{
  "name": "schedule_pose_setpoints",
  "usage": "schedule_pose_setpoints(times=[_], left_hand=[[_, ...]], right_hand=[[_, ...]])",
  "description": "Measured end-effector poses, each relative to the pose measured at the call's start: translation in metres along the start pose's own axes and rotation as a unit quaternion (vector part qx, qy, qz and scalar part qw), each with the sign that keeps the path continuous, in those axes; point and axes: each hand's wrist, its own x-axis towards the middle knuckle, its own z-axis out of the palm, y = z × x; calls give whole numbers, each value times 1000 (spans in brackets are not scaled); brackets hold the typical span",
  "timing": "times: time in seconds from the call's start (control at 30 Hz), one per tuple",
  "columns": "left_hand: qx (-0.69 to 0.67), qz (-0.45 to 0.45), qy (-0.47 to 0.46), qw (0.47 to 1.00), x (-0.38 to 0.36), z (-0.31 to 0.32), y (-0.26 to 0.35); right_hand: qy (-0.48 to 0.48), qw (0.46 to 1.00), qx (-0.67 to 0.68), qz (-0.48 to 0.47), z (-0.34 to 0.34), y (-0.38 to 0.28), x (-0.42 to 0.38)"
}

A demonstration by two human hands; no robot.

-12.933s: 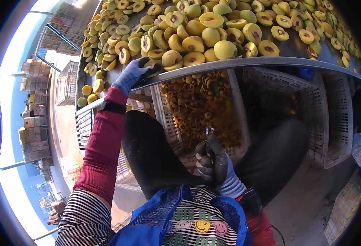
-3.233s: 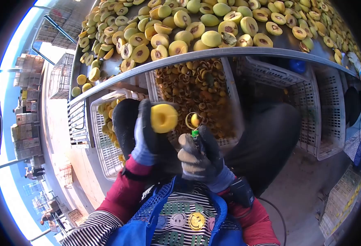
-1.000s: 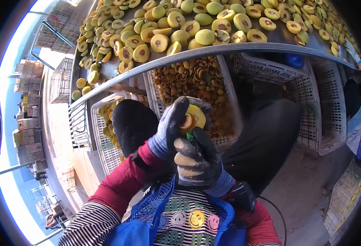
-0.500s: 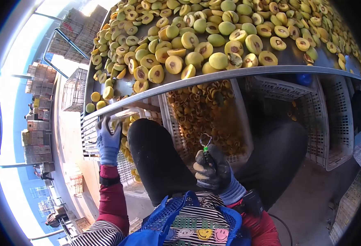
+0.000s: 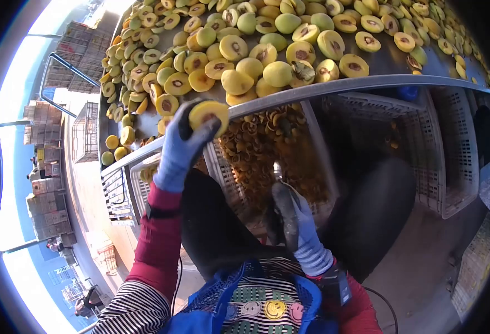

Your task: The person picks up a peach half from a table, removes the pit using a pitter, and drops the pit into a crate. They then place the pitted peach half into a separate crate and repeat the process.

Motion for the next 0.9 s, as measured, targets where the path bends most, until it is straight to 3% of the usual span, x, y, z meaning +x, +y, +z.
schedule_pose_setpoints(times=[0.03, 0.07, 0.1, 0.13, 0.17, 0.2, 0.23, 0.27, 0.33, 0.37, 0.43, 0.47, 0.53, 0.6, 0.63, 0.67, 0.73, 0.87, 0.9], left_hand=[[-7, 0, -58, 998, -21, 7, 8], [-100, -36, -79, 991, -40, 20, 15], [-122, -66, -89, 986, -54, 28, 16], [-143, -96, -100, 980, -66, 34, 18], [-217, -170, -50, 960, -75, 39, 35], [-287, -238, 2, 928, -78, 44, 51], [-292, -193, 14, 936, -86, 49, 33], [-294, -193, 18, 936, -91, 56, 31], [-37, -23, 45, 998, -99, 69, 30], [-190, -100, 44, 976, -99, 71, 27], [-222, -135, 22, 965, -101, 70, 31], [-252, -169, 3, 953, -100, 69, 33], [-267, -180, 8, 947, -103, 71, 33], [-307, -234, 44, 921, -110, 73, 38], [-300, -203, 77, 929, -114, 80, 40], [-302, -202, 95, 927, -118, 85, 39], [-269, -183, 115, 939, -123, 91, 40], [-232, -159, 124, 952, -132, 94, 47], [-109, -92, 113, 983, -135, 94, 41]], right_hand=[[12, 991, -74, -111, 12, -1, -1], [22, 964, -148, -221, 16, -1, -2], [-9, 936, -248, -249, 8, 5, 3], [-8, 937, -250, -245, 4, 7, 4], [5, 789, -418, -450, 5, 4, 8], [14, 566, -547, -617, 7, 2, 10], [-13, 769, -421, -480, 8, 10, 7], [-16, 768, -424, -479, 5, 12, 6], [26, 677, -557, -480, -3, 13, 3], [28, 677, -557, -479, -2, 14, 1], [19, 755, -476, -450, -1, 12, -5], [21, 753, -478, -451, -4, 14, -7], [43, 623, -557, -547, -9, 20, -8], [51, 604, -575, -549, -9, 25, -11], [59, 584, -592, -551, -8, 27, -12], [58, 584, -592, -553, -5, 25, -14], [20, 789, -433, -436, 1, 21, -21], [35, 741, -475, -473, -7, 31, -25], [29, 697, -514, -499, -11, 32, -25]])
